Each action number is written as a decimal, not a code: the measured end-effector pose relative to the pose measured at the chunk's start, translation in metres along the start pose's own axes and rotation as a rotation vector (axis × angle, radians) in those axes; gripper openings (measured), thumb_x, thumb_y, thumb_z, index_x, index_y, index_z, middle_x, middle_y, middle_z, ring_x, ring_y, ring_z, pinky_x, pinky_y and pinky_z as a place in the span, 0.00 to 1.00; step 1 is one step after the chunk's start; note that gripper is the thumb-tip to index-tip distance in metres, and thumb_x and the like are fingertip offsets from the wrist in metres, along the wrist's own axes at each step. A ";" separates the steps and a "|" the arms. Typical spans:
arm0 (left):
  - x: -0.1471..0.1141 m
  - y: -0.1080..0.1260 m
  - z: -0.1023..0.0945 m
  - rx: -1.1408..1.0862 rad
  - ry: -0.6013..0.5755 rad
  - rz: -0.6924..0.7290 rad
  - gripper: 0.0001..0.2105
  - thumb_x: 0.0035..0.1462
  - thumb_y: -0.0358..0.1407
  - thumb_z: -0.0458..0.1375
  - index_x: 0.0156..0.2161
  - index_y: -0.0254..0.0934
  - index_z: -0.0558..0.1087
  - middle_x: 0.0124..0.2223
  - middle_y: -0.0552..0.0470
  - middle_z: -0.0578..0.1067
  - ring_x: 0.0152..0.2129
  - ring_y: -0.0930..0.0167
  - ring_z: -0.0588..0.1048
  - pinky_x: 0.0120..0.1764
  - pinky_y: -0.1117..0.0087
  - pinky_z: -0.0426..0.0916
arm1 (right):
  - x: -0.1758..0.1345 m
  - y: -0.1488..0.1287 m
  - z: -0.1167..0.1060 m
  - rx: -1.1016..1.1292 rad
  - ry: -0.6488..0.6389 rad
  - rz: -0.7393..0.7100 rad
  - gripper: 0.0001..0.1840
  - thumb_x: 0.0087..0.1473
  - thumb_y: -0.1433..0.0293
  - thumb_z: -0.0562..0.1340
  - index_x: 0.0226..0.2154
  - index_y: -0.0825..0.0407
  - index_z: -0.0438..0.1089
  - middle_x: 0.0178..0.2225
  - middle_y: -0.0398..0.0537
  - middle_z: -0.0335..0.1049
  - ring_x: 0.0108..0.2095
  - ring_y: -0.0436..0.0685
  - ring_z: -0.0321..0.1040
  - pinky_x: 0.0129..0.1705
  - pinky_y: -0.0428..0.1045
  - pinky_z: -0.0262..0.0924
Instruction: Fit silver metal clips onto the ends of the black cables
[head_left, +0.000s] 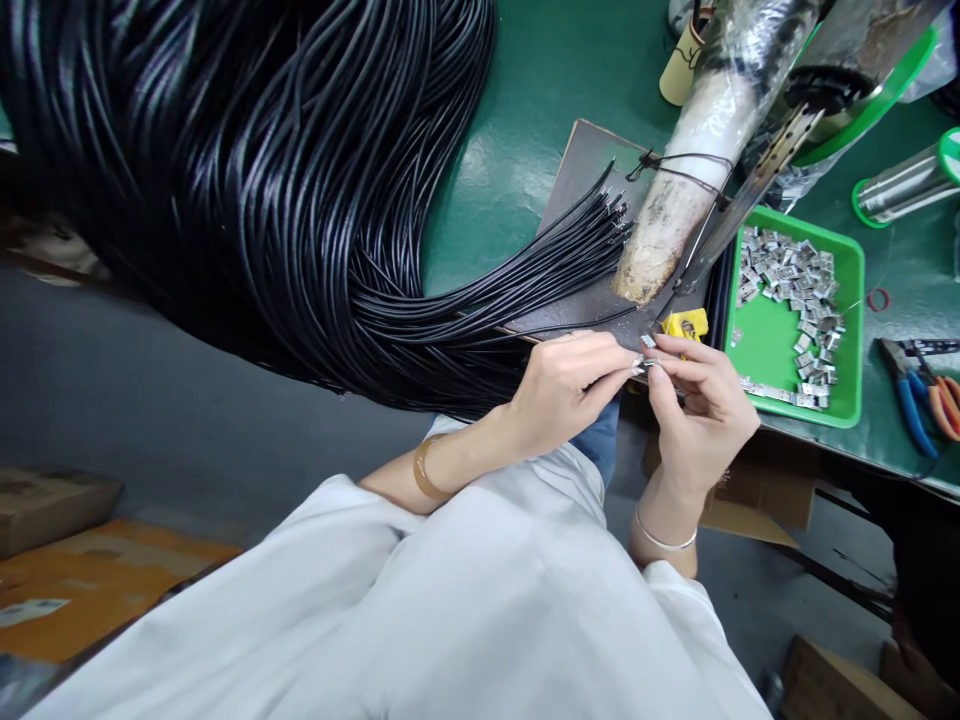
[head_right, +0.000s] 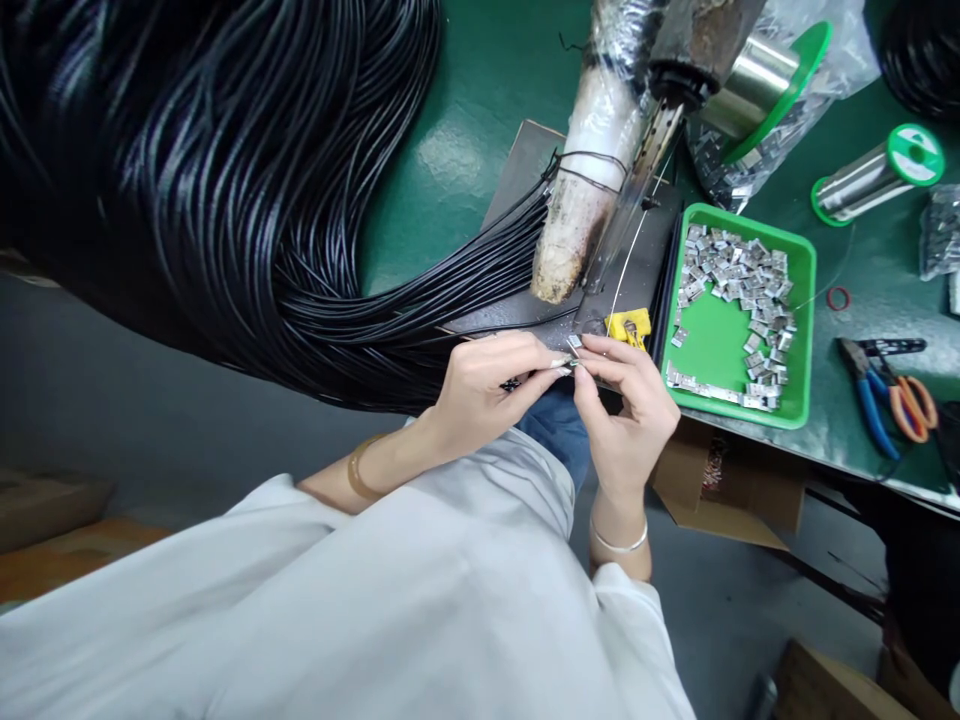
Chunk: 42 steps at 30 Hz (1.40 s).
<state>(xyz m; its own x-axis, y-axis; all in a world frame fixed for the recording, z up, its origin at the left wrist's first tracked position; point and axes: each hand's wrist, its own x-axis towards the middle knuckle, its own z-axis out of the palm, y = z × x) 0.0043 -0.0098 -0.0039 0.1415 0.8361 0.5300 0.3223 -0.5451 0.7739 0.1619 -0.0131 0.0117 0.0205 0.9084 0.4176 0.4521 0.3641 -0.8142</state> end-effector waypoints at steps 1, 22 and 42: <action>0.000 -0.001 0.000 0.033 -0.009 0.033 0.09 0.64 0.31 0.54 0.35 0.32 0.77 0.32 0.47 0.79 0.29 0.73 0.73 0.38 0.72 0.67 | 0.001 0.001 -0.002 0.010 -0.016 0.011 0.05 0.54 0.73 0.67 0.35 0.47 0.77 0.41 0.47 0.78 0.43 0.56 0.77 0.47 0.56 0.74; 0.017 0.004 -0.004 -0.934 -0.102 -0.731 0.11 0.48 0.36 0.69 0.30 0.29 0.75 0.21 0.60 0.67 0.18 0.84 0.60 0.24 0.79 0.55 | -0.007 -0.003 0.002 -0.049 0.235 -0.298 0.12 0.57 0.77 0.62 0.42 0.50 0.75 0.40 0.45 0.80 0.41 0.57 0.79 0.41 0.55 0.76; 0.025 -0.005 0.006 -0.761 0.095 -0.644 0.05 0.49 0.31 0.64 0.30 0.29 0.78 0.29 0.52 0.79 0.26 0.78 0.74 0.32 0.79 0.71 | -0.003 0.016 0.014 -0.092 0.170 -0.349 0.12 0.50 0.80 0.67 0.37 0.51 0.70 0.45 0.47 0.79 0.41 0.56 0.79 0.42 0.52 0.78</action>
<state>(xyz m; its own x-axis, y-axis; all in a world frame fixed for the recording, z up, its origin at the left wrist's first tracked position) 0.0119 0.0142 0.0033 0.0646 0.9956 -0.0681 -0.3780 0.0876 0.9216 0.1563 -0.0067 -0.0081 -0.0043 0.6838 0.7297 0.5361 0.6176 -0.5756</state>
